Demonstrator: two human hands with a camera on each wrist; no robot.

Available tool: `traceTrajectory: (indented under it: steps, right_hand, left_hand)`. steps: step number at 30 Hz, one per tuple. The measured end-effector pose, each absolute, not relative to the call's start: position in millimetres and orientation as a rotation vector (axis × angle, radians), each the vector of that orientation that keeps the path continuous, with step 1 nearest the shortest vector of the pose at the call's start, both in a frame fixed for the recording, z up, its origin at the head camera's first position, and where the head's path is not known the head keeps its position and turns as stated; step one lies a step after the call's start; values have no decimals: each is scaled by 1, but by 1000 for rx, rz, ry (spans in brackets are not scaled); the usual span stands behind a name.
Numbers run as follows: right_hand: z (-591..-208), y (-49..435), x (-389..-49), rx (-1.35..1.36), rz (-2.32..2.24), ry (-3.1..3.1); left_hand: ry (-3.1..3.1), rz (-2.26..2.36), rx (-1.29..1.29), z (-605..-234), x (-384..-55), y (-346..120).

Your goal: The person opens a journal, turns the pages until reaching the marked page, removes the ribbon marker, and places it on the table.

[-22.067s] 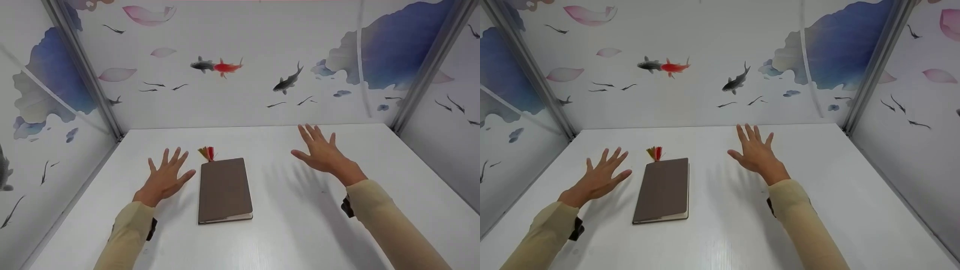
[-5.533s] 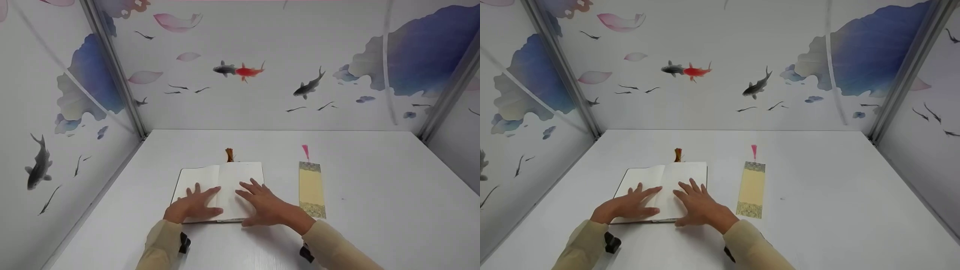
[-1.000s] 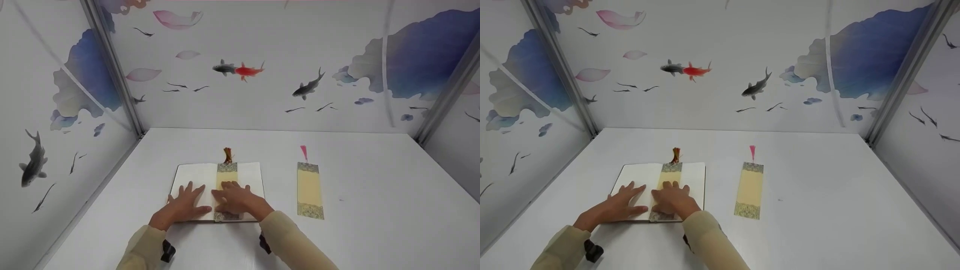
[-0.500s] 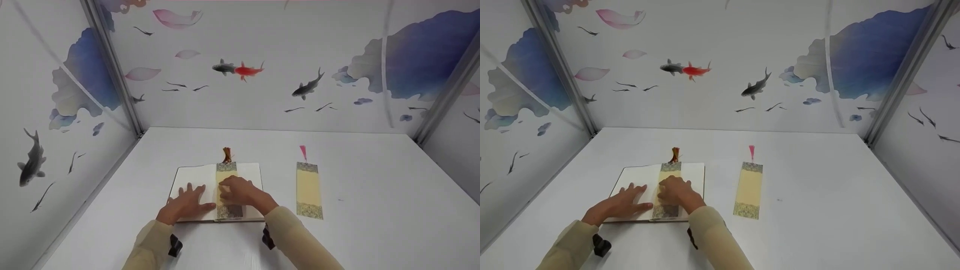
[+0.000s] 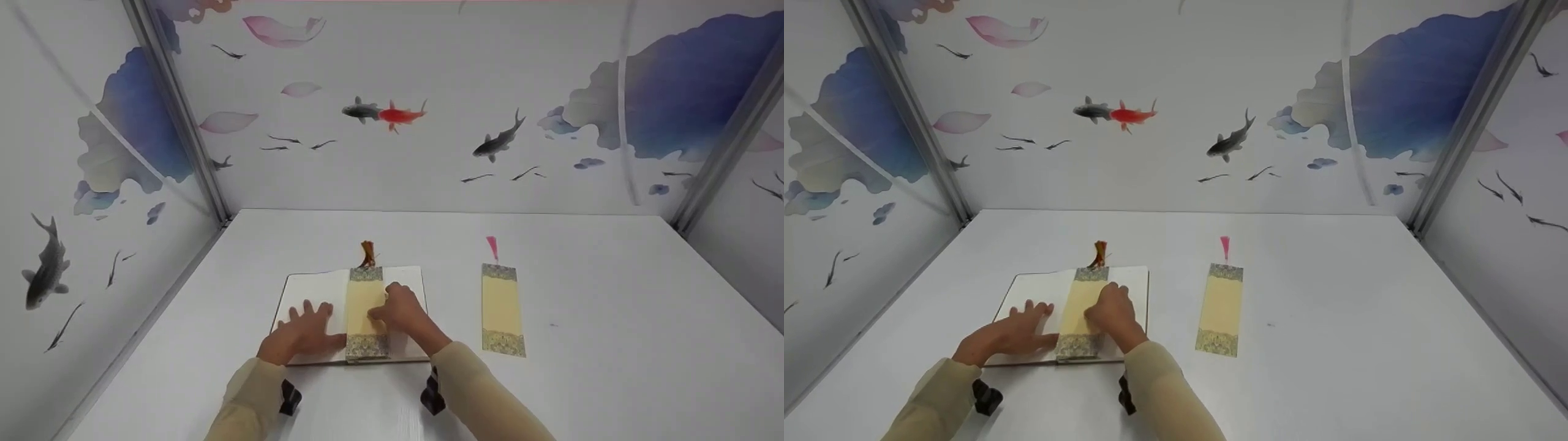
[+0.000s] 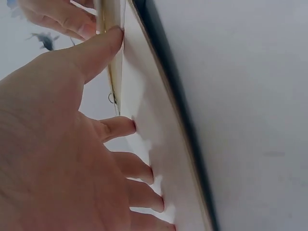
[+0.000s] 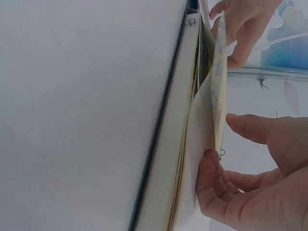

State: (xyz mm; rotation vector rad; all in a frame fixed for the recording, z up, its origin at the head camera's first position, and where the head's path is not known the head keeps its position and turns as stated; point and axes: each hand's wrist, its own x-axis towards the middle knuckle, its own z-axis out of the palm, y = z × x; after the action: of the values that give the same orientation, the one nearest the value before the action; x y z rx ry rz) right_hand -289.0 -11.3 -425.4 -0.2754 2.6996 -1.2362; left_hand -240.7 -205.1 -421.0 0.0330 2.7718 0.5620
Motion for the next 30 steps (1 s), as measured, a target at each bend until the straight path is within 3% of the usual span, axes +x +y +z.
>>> traceTrajectory:
  steps: [16, 30]
  right_hand:
    - [-418, -6, -298, -124, -1514, 2396]
    - [-369, 37, -317, -156, -1687, 2379]
  left_hand:
    - [2755, 557, 22, -419, -244, -201]
    - [2725, 480, -22, -420, -242, -201]
